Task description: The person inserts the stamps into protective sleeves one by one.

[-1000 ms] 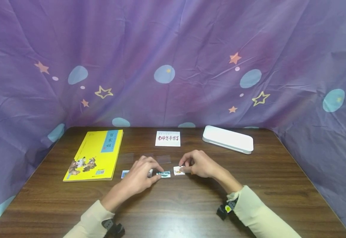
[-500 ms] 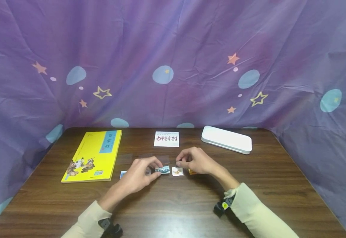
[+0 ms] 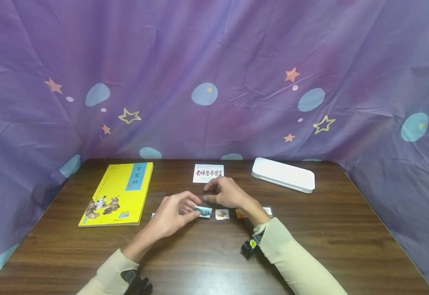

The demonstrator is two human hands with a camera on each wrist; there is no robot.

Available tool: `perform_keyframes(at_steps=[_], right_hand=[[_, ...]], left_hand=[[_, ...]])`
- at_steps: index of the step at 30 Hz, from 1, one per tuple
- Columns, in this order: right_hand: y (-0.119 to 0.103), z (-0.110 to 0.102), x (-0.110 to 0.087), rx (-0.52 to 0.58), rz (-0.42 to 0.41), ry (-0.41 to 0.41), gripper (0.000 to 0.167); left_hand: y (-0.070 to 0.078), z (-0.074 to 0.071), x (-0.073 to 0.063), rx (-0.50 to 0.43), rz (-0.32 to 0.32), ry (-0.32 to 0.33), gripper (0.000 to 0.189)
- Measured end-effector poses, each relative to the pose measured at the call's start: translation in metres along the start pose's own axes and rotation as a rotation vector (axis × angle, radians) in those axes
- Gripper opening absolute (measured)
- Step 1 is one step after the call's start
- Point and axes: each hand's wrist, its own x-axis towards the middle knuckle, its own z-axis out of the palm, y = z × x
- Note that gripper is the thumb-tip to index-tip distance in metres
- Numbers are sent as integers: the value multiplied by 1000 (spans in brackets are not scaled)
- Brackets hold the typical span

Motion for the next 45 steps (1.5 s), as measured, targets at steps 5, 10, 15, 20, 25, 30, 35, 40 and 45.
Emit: perform_keyframes(at_steps=[5,10,15,20,25,30,35,40,45], right_hand=[[-6,5,3,-17,61,6,20],[-13,5,2,-4,99,-1,10],[-9,6,2,34,60,-1,9],[-6,2,-1,253,41,8,10],[-8,-4,-10,464,69,-24,26],[-7,-7,-24,555,112,-13,42],[-3,-9,-44,588,124,4,32],[3,-8,-69,550,92,-14,23],[10,-7,-91,527,86,-73,19]], left_hand=[[-3,1,0,-19,-3,-11,12],[-3,1,0,-34,0,-11,11],[-4,2,-1,-64,-10,-8,10],[-6,4,0,-109,-22,5,10],[-7,5,-1,-176,-53,9,12],[-7,5,-6,-270,-80,-13,14],[-7,8,-14,-371,-88,-67,18],[-7,12,-23,-476,-88,-136,23],[-8,16,-28,-547,-92,-216,26]])
